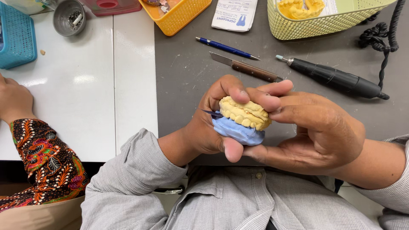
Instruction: The person removes a blue dental impression from a yellow plaster model, then uses a rotary tool to grind and shape a small tooth-shaped object. They repeatedly test the fit of the object against the model and continue refining its shape with the rotary tool.
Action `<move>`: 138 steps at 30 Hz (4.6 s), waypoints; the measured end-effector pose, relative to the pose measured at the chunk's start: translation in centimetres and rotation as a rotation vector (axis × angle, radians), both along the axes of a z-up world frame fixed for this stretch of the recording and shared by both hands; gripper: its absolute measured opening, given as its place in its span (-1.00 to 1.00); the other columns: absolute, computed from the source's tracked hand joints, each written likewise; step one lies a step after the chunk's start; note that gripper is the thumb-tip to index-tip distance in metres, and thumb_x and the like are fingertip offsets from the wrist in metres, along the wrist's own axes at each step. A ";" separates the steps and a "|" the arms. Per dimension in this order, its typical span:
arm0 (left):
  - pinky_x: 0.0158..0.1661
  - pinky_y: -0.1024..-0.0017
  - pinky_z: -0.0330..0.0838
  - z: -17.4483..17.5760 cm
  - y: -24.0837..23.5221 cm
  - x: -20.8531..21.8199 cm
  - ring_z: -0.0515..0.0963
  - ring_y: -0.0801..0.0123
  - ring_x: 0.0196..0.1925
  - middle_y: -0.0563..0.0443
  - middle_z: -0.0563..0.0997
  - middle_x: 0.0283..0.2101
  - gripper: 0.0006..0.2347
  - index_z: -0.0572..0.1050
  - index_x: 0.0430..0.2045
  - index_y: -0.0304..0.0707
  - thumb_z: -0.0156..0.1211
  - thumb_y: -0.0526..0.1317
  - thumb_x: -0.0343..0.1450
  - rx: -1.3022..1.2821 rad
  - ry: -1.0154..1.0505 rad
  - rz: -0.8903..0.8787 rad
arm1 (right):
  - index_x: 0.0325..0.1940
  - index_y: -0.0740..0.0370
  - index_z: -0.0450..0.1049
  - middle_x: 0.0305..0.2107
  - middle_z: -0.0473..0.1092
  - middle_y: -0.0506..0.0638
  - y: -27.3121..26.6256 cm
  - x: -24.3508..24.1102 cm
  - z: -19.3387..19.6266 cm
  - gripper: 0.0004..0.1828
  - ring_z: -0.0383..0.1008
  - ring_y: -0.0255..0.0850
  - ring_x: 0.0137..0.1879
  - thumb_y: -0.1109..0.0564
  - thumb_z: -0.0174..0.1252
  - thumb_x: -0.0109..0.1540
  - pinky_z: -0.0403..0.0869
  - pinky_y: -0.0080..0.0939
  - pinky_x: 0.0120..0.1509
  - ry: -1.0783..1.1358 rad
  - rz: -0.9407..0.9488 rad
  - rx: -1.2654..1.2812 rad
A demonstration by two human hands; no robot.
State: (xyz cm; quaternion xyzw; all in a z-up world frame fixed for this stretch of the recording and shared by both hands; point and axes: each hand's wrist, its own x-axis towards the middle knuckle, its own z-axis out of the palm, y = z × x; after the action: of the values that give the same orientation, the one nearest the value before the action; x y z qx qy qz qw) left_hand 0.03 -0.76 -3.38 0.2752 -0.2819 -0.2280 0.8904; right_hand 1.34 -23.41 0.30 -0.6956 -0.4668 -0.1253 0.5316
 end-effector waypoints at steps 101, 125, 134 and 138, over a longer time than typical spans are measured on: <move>0.16 0.45 0.62 5.1 0.3 0.5 0.69 0.23 0.18 -0.22 0.56 0.20 -0.73 0.49 0.06 -0.33 0.35 -0.24 0.54 1.065 -0.559 0.965 | 0.28 0.48 0.30 0.02 0.44 0.19 1.3 2.8 1.4 -0.58 0.56 -0.04 0.13 0.18 0.03 0.38 0.59 0.00 0.13 1.189 -0.049 0.184; 0.39 0.35 0.43 5.1 1.3 -0.3 0.42 0.23 0.41 -0.31 0.42 0.39 -0.58 0.45 0.21 -0.39 0.46 -0.30 0.48 0.655 -0.395 0.623 | 0.24 0.49 0.35 0.13 0.36 0.32 0.0 0.7 2.8 -0.29 0.51 -0.15 0.16 0.20 0.45 0.08 0.59 -0.26 0.20 0.282 -0.160 0.054; 0.38 0.32 0.42 4.9 1.4 -0.2 0.41 0.17 0.41 -0.32 0.50 0.29 -0.57 0.46 0.15 -0.40 0.48 -0.27 0.43 0.712 -0.516 0.663 | 0.18 0.49 0.38 0.00 0.41 0.39 -0.4 1.5 2.7 -0.27 0.53 -0.14 0.02 0.15 0.49 0.02 0.59 -0.25 0.08 0.133 -0.138 0.036; 0.37 0.34 0.46 4.9 1.4 0.0 0.45 0.18 0.39 -0.32 0.46 0.31 -0.56 0.47 0.16 -0.38 0.48 -0.26 0.42 0.721 -0.546 0.686 | 0.19 0.49 0.38 0.02 0.40 0.42 -0.4 1.5 3.1 -0.27 0.52 -0.09 0.04 0.15 0.49 0.02 0.57 -0.26 0.05 0.118 -0.148 -0.007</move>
State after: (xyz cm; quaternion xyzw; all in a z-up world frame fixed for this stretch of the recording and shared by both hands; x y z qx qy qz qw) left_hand 0.03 0.61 1.55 0.6866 -0.3006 0.0718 0.6581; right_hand 2.79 -23.82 3.37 -0.7362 -0.3824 -0.1217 0.5449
